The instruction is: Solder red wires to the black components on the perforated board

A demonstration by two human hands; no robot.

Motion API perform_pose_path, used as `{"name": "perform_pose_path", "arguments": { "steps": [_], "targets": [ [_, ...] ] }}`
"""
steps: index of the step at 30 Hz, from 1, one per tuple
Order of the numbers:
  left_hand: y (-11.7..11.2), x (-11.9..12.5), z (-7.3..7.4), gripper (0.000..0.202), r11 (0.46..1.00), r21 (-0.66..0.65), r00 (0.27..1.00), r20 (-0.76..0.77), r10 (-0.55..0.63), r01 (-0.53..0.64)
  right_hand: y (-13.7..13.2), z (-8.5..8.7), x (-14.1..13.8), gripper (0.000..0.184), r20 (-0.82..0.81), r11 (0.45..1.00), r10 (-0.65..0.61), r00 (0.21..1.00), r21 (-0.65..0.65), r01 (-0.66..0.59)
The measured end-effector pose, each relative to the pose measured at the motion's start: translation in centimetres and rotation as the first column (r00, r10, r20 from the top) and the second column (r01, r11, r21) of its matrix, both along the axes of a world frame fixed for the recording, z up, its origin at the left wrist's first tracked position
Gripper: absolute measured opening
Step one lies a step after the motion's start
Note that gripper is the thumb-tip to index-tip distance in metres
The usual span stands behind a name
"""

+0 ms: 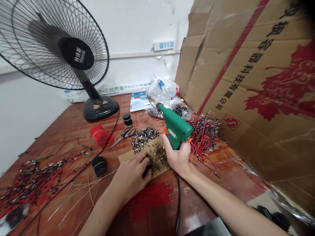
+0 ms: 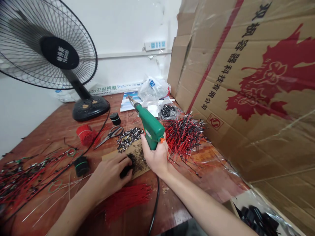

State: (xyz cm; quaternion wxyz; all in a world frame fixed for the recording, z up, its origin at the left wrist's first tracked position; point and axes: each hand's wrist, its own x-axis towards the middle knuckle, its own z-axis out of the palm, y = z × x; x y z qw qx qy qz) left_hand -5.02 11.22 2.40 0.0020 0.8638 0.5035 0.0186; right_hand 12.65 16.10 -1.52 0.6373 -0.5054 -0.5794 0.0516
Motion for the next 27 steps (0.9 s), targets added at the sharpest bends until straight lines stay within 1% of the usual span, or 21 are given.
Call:
{"name": "perform_pose_path", "arguments": {
  "steps": [3,6,13,18,25,27],
  "targets": [
    [0.07,0.07,-0.42,0.018,1.0,0.018,1.0,-0.003,0.01,-0.01,0.0,-0.04,-0.03,0.029,0.005,1.0,0.0,1.0,0.007,-0.001],
    [0.13,0.08,-0.6,0.017,1.0,0.005,1.0,0.018,0.022,-0.022,0.03,0.06,-0.05,0.031,0.005,1.0,-0.011,1.0,0.021,0.011],
    [0.14,0.06,-0.24,0.017,0.997,-0.039,0.996,0.039,0.075,-0.074,-0.11,0.86,0.02,0.035,0.011,0.999,-0.012,1.0,0.03,0.012],
    [0.14,0.09,0.06,0.016,0.99,-0.087,0.991,0.064,0.116,-0.11,-0.12,0.87,0.06,0.037,0.013,1.0,0.009,1.0,0.029,-0.01],
    [0.27,-0.21,0.29,0.017,0.983,-0.151,0.985,0.118,0.123,-0.105,-0.08,0.67,0.06,0.033,-0.029,1.0,0.005,1.0,0.007,-0.005],
    [0.33,-0.46,0.23,0.02,0.981,-0.178,0.985,0.138,0.105,-0.08,0.0,0.38,0.02,0.033,-0.053,1.0,0.003,0.999,-0.01,-0.004]
  ]
}}
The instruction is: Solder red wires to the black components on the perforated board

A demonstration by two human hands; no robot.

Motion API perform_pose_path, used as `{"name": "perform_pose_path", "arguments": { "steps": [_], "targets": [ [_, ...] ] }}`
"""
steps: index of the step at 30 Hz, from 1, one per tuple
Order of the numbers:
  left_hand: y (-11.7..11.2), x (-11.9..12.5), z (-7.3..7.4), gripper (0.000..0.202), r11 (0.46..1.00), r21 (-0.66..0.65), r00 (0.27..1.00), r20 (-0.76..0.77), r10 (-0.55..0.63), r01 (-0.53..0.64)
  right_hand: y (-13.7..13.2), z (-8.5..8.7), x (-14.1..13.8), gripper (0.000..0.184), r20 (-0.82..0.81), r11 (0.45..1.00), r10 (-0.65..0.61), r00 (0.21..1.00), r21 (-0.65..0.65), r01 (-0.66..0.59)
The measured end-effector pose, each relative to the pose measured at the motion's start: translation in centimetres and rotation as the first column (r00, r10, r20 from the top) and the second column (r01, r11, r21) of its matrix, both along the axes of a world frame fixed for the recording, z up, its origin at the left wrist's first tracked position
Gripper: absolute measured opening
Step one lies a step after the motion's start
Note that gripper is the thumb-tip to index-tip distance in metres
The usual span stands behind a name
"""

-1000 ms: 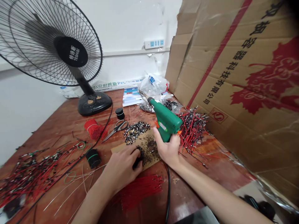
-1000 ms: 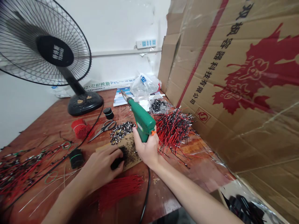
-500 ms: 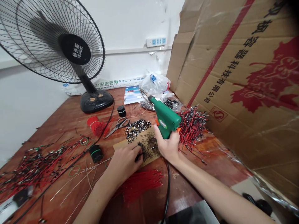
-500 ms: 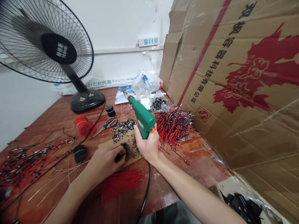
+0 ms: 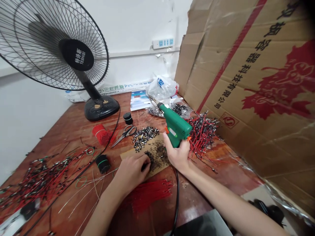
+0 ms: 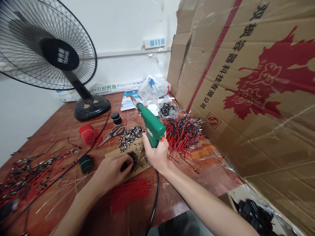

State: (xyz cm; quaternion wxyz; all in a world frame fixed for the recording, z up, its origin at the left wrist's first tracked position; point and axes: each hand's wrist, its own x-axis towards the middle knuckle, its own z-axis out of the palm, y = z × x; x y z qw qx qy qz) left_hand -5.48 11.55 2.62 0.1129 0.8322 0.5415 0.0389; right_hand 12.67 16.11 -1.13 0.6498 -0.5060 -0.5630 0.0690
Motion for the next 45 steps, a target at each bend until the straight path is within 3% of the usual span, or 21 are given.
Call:
{"name": "perform_pose_path", "arguments": {
  "steps": [7,16,24,34,45],
  "targets": [
    [0.5,-0.7,-0.2,0.029,0.997,0.055,0.997,0.054,-0.064,0.061,0.0,-0.9,0.1,0.03,-0.061,0.997,0.016,0.998,-0.074,-0.02],
    [0.8,-0.7,-0.1,0.024,0.991,0.12,0.998,0.034,-0.057,0.052,-1.2,1.2,0.2,0.028,-0.124,0.982,0.066,0.99,-0.166,-0.086],
    [1.1,-1.0,-0.4,0.02,0.985,0.152,0.992,0.088,-0.096,0.082,-1.3,2.0,-0.1,0.027,-0.179,0.979,0.081,0.981,-0.17,-0.112],
    [1.3,-0.8,-0.5,0.023,0.978,0.186,0.991,0.079,-0.107,0.091,-1.7,1.0,0.1,0.034,-0.173,0.967,0.071,0.982,-0.231,-0.111],
    [1.1,-1.1,-0.3,0.021,0.975,0.182,0.988,0.056,-0.143,0.131,-1.4,2.5,0.2,0.042,-0.146,0.978,0.086,0.986,-0.178,-0.111]
  ]
}}
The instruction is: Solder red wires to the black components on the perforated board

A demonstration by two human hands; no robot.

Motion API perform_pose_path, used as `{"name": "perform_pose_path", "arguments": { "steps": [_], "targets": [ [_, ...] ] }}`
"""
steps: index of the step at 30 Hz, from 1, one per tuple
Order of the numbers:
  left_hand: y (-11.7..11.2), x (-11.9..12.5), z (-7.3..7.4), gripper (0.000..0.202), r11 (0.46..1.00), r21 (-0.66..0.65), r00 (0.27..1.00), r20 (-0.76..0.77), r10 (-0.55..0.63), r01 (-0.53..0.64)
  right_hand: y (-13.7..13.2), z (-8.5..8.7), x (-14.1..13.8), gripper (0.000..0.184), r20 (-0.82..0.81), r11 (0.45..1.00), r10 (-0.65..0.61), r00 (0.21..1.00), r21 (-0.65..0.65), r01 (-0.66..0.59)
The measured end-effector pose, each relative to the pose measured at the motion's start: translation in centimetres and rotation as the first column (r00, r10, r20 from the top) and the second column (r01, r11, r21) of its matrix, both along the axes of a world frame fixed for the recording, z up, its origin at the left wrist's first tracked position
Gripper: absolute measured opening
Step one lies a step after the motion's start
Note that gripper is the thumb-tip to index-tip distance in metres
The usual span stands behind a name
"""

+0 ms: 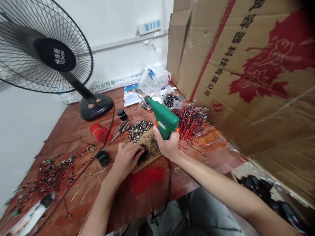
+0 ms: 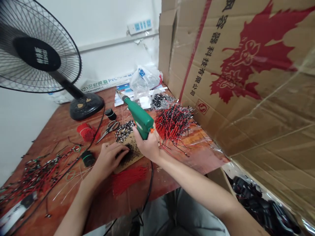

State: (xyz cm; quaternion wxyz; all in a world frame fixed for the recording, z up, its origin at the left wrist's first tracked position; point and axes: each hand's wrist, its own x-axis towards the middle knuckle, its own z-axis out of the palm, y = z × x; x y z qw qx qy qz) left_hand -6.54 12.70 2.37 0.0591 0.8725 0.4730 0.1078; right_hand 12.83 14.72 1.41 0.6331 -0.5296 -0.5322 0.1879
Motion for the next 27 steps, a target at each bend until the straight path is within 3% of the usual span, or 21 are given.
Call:
{"name": "perform_pose_path", "arguments": {
  "steps": [4,8,14,18,22,27],
  "targets": [
    [0.0,0.0,0.0,0.02,1.0,0.002,0.999,0.034,0.026,-0.026,0.1,0.1,0.1,0.044,0.002,1.0,-0.008,1.0,0.022,0.008],
    [-0.2,0.7,0.8,0.024,0.989,0.065,0.989,0.071,0.129,-0.134,0.2,0.4,0.3,0.044,-0.017,0.999,-0.003,1.0,0.038,0.004],
    [-0.2,4.2,1.9,0.03,0.975,0.04,0.973,0.094,0.212,-0.217,0.2,1.1,0.5,0.045,-0.046,0.999,0.002,0.999,0.041,0.0],
    [-0.1,5.6,0.6,0.032,0.986,0.008,0.985,0.034,0.169,-0.169,0.4,1.2,0.6,0.045,-0.037,0.999,-0.007,0.999,0.045,0.009],
    [-0.3,5.3,-0.9,0.033,0.99,0.007,0.984,-0.104,0.143,-0.143,0.3,0.8,0.7,0.044,-0.019,0.999,0.001,1.0,0.035,-0.001],
    [0.0,5.0,-1.5,0.027,0.991,0.006,0.988,-0.083,0.13,-0.13,0.4,-0.2,0.6,0.045,-0.019,1.0,0.025,1.0,-0.018,-0.025]
  ]
}}
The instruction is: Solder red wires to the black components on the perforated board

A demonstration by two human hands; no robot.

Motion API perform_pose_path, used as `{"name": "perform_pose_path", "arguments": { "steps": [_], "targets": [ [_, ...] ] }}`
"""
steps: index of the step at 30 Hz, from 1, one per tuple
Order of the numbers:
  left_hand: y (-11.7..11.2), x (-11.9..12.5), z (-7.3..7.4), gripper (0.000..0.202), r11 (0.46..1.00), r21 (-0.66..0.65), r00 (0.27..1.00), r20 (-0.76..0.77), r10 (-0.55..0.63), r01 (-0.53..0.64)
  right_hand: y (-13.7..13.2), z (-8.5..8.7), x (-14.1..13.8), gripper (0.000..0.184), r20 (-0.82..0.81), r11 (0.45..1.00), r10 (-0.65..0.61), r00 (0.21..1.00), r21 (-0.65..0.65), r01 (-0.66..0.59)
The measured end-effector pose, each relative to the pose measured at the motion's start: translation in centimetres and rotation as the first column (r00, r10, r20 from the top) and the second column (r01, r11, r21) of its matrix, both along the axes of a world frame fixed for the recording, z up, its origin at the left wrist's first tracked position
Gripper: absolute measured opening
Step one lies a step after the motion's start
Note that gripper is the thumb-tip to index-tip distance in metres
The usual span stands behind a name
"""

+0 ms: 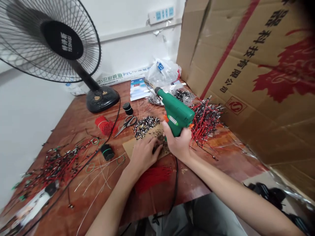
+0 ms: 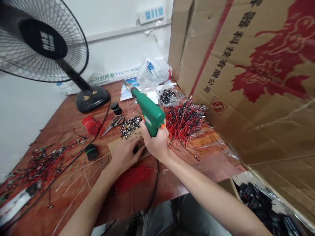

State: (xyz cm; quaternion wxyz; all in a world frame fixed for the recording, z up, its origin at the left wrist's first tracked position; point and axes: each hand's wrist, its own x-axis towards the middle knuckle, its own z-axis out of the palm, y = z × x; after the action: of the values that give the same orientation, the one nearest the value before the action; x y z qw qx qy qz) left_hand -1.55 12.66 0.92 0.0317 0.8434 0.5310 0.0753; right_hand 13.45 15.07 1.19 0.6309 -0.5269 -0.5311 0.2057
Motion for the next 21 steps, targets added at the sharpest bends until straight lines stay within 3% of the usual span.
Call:
{"name": "perform_pose_path", "arguments": {
  "steps": [5,9,17,21],
  "targets": [
    [0.4,-0.3,-0.1,0.023,1.0,0.0,0.999,0.043,-0.016,0.016,0.4,-0.9,0.0,0.047,-0.037,0.999,0.005,0.999,-0.051,-0.006],
    [0.3,-0.3,-0.1,0.021,0.998,0.034,0.996,0.065,-0.06,0.058,0.3,-0.5,0.1,0.052,-0.096,0.994,0.051,0.994,-0.09,-0.06],
    [0.2,-0.3,-0.3,0.027,0.98,0.149,0.987,0.071,-0.143,0.132,-0.4,4.6,1.6,0.053,-0.26,0.914,0.374,0.89,-0.058,-0.401],
    [0.3,-0.3,-0.7,0.024,0.979,0.16,0.984,0.098,-0.146,0.129,-3.8,6.8,4.5,0.047,-0.369,0.86,0.434,0.822,-0.101,-0.5]
  ]
}}
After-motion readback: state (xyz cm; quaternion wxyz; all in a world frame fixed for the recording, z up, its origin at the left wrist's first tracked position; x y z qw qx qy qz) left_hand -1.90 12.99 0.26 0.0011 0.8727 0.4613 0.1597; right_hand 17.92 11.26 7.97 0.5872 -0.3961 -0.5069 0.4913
